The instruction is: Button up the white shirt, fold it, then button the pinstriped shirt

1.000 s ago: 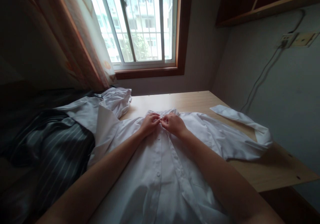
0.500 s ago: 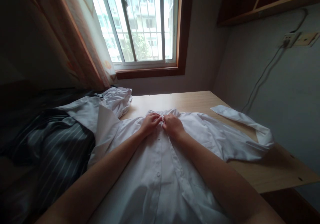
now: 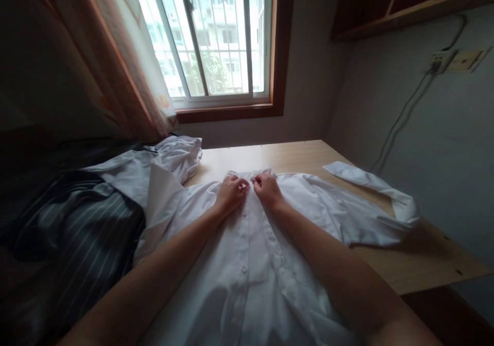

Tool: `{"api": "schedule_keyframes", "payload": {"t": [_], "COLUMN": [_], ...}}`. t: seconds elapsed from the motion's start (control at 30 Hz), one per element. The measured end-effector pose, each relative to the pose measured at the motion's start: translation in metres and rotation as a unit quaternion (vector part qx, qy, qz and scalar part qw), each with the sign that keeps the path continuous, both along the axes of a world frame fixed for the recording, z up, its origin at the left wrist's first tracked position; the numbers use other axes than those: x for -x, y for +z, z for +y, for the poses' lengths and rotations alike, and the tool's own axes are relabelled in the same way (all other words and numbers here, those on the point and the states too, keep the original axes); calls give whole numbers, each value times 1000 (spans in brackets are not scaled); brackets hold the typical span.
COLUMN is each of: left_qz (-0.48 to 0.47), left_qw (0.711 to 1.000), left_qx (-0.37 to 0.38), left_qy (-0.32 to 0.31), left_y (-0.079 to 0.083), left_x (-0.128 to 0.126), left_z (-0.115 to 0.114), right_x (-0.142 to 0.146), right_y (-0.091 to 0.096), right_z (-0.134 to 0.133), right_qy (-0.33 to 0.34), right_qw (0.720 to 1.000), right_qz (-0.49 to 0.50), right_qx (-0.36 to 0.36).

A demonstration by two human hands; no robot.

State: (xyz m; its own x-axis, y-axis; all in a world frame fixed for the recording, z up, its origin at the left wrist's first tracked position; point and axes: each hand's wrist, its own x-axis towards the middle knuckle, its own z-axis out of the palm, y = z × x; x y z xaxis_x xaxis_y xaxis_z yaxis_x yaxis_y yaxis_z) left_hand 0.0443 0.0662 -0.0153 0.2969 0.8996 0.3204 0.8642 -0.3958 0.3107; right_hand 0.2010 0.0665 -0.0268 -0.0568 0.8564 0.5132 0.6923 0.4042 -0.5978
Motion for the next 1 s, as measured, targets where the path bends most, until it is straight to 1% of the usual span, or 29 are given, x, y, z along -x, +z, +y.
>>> {"api": "schedule_keyframes", "payload": {"t": [0.07,0.13,0.23,0.37,0.5,0.77,0.87,1.0], "left_qz": [19,37,54,64,67,80,83,94], "left_qw": [1000,999,998,998,998,997,996,995], "left_qx": [-4,-8,-7,-8,-10,3,5,-1], "left_qy": [5,9,10,6,9,17,15,16], "left_y": [1,3,4,3,2,4,5,5], "left_x": [-1,-1,-2,-1,0,-1,-1,-2], "left_z": [-2,-4,-6,-4,-1,0,0,0], "right_x": [0,1,2,1,-3,-9,-10,-8], "right_y": [-2,-4,-9,-12,-10,-2,-1,1], "right_z": [2,4,8,14,17,17,17,19], "right_qy": [-10,-7,16,23,39,87,88,56], "right_qw": [999,999,998,993,989,982,980,985], "right_qz": [27,39,53,85,99,81,90,108], "right_qx": [-24,-25,21,81,106,149,153,123]}}
